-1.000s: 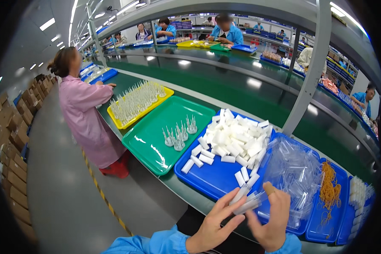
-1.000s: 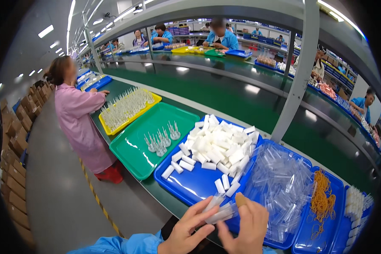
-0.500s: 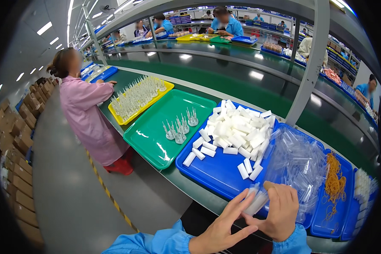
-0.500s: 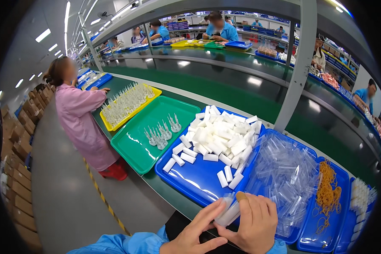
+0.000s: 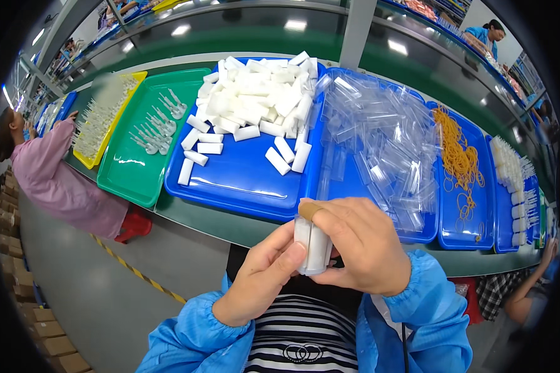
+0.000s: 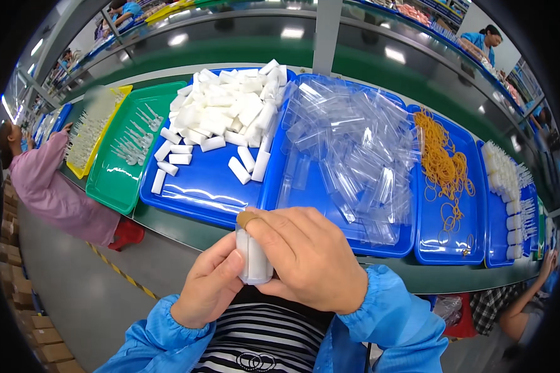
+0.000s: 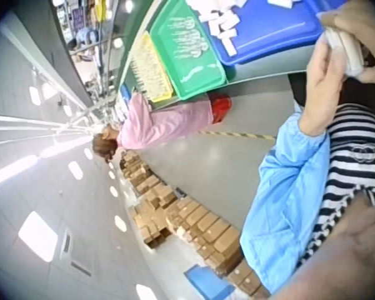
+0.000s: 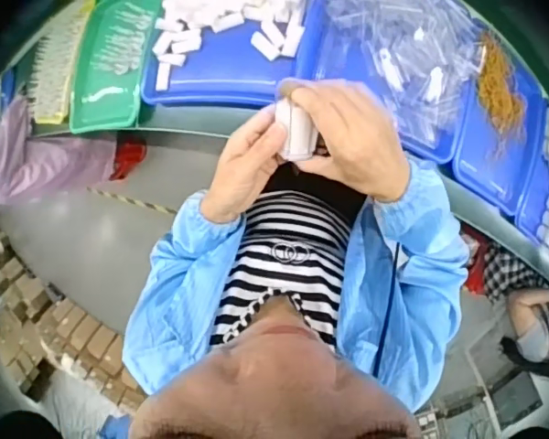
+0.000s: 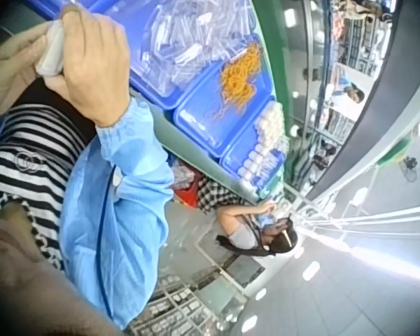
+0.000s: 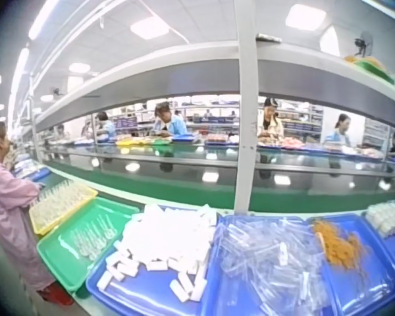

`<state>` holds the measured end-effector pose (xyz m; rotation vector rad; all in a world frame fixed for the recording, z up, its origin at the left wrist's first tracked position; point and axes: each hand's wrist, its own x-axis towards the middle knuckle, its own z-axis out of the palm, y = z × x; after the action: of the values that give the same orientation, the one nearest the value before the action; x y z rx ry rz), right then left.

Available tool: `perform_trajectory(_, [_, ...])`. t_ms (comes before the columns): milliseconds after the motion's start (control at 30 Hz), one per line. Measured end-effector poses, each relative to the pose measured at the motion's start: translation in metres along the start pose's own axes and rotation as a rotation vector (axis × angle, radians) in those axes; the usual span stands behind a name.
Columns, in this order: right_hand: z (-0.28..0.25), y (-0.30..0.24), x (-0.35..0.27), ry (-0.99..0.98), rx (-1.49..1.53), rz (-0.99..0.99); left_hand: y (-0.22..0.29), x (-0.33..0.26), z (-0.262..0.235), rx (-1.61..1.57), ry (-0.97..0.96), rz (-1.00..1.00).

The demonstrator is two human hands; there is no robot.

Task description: The person assembles small white cylindrical components by inserting thin white sticks into them. They use a rubber band to hold the sticks in place and a pair of scissors to trim the excess length of the sticks. The process is repeated for multiple units on a factory assembly line.

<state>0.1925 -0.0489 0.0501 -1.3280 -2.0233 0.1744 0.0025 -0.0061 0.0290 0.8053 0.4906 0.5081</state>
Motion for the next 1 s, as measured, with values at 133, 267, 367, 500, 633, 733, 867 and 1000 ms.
perform_trajectory(133, [0.005, 0.002, 0.000, 0.001, 0.028, -0.081, -0.004, 0.003, -0.006, 0.004, -0.067, -0.050])
perform_trajectory(267, [0.009, -0.006, -0.006, 0.010, 0.069, 0.010, -0.010, 0.009, -0.003, 0.050, 0.016, -0.124])
perform_trajectory(367, [0.009, -0.001, -0.014, -0.015, 0.103, -0.081, -0.011, -0.001, -0.002, 0.082, 0.028, -0.169])
perform_trajectory(500, [0.013, -0.006, -0.021, 0.069, 0.105, -0.102, -0.020, 0.004, -0.001, -0.199, -0.115, -0.185])
perform_trajectory(633, [-0.021, 0.001, -0.034, 0.066, 0.290, -0.023, -0.023, 0.015, 0.011, -0.182, -0.257, -0.160])
perform_trajectory(733, [-0.090, 0.026, -0.070, 0.123, 0.084, 0.286, -0.011, 0.012, 0.017, 0.097, -0.109, -0.025])
perform_trajectory(867, [-0.141, 0.118, -0.159, 0.479, -0.409, 0.762, -0.015, 0.011, 0.008, 0.466, 0.018, 0.103])
perform_trajectory(1000, [-0.145, 0.147, -0.190, 0.279, -0.669, 0.920, -0.006, 0.021, 0.022, 0.702, 0.002, 0.182])
